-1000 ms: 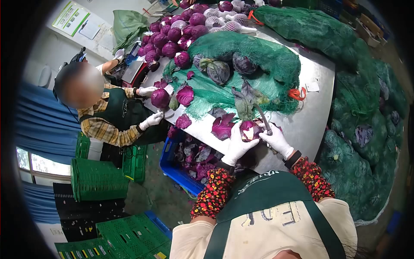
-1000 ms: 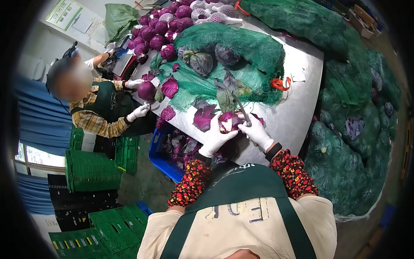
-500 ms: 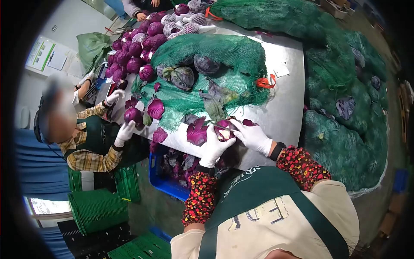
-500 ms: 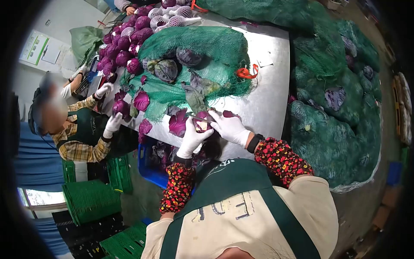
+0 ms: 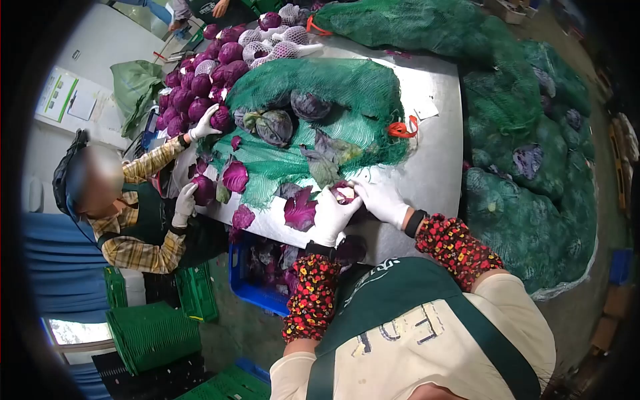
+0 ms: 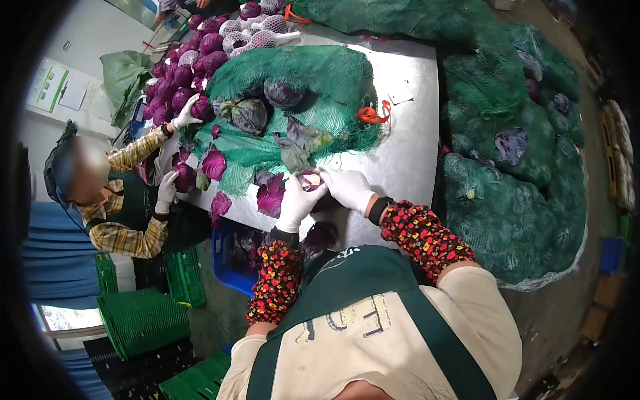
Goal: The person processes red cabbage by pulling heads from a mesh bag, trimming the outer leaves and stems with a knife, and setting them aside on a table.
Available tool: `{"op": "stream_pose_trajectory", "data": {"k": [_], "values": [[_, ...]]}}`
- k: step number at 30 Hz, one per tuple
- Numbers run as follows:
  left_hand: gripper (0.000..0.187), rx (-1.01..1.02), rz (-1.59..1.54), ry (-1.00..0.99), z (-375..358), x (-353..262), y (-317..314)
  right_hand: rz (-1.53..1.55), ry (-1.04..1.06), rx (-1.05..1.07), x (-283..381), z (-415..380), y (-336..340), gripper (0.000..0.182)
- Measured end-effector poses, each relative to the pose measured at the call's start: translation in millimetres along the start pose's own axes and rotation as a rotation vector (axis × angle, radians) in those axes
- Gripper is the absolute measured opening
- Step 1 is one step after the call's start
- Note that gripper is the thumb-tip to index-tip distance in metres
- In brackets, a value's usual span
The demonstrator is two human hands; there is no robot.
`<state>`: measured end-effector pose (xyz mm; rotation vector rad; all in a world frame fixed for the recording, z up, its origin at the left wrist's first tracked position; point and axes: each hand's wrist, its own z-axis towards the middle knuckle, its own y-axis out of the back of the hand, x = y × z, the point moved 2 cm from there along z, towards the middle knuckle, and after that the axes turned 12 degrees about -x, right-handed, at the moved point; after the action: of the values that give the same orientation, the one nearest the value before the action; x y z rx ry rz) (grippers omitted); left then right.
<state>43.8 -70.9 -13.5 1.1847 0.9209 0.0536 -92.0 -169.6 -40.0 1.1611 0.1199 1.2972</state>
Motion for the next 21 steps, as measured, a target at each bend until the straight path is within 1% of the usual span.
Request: {"op": "stream_pose_trajectory", "data": {"k": [1,2,3,5,6,7,8,9,11,12,13,15,16,17,18,19,21], "values": [[0.081,-0.001,-0.003,-0.007,-3.0,-12.9,4.8,-0.087,0.173,-0.142,-1.8,11.3,3.6,0.031],[0.083,-0.038,0.113,-0.082,-9.5,-27.6,9.8,-0.087,-0.083,0.166,-15.3,18.8,3.5,0.031],[0.086,-0.079,0.232,-0.159,-15.3,-38.9,12.2,-0.020,-0.270,0.198,-22.0,26.3,15.5,0.036],[0.093,-0.097,0.153,-0.200,-30.2,-40.7,10.6,-0.031,-0.273,0.292,-40.0,24.3,10.0,0.026],[0.094,-0.096,0.052,-0.304,-35.4,-32.9,14.9,0.081,-0.444,0.260,-53.8,19.6,0.4,0.034],[0.095,-0.094,-0.052,-0.401,-40.8,-20.6,19.7,0.102,-0.426,0.237,-67.3,14.8,-9.3,0.043],[0.097,-0.046,-0.289,-0.344,-46.7,-2.5,26.0,0.073,-0.429,0.243,-77.2,11.9,-17.9,0.044],[0.099,0.095,-0.500,-0.132,-53.3,24.3,29.2,0.048,-0.433,0.253,-79.7,9.8,-25.5,0.044],[0.100,0.316,-0.967,0.284,-70.9,35.2,48.0,0.092,-0.616,0.241,-65.6,15.7,-12.9,0.044],[0.099,0.318,-0.957,0.335,-75.1,33.4,52.4,0.104,-0.645,0.223,-61.0,18.5,-10.7,0.045],[0.099,0.320,-0.947,0.387,-79.4,31.7,56.8,0.101,-0.631,0.188,-59.7,18.9,-17.1,0.043],[0.097,0.191,-1.018,0.296,-77.0,30.1,41.6,0.047,-0.495,0.045,-41.6,17.9,-10.9,0.044],[0.095,0.169,-0.950,0.284,-75.1,20.2,38.3,0.005,-0.480,0.050,-22.5,21.5,5.9,0.045],[0.095,0.175,-0.959,0.284,-69.6,18.7,32.9,-0.042,-0.466,0.054,-0.3,27.2,26.8,0.049],[0.094,0.091,-0.642,-0.014,-62.2,15.3,29.0,-0.109,-0.427,0.075,13.9,29.2,39.7,0.054],[0.093,0.005,-0.320,-0.305,-56.9,6.5,26.7,-0.081,-0.316,-0.049,20.9,24.0,45.6,0.054],[0.094,0.106,-0.786,0.042,-50.5,2.5,17.7,0.017,-0.217,-0.020,28.4,14.1,50.8,0.056]]}}
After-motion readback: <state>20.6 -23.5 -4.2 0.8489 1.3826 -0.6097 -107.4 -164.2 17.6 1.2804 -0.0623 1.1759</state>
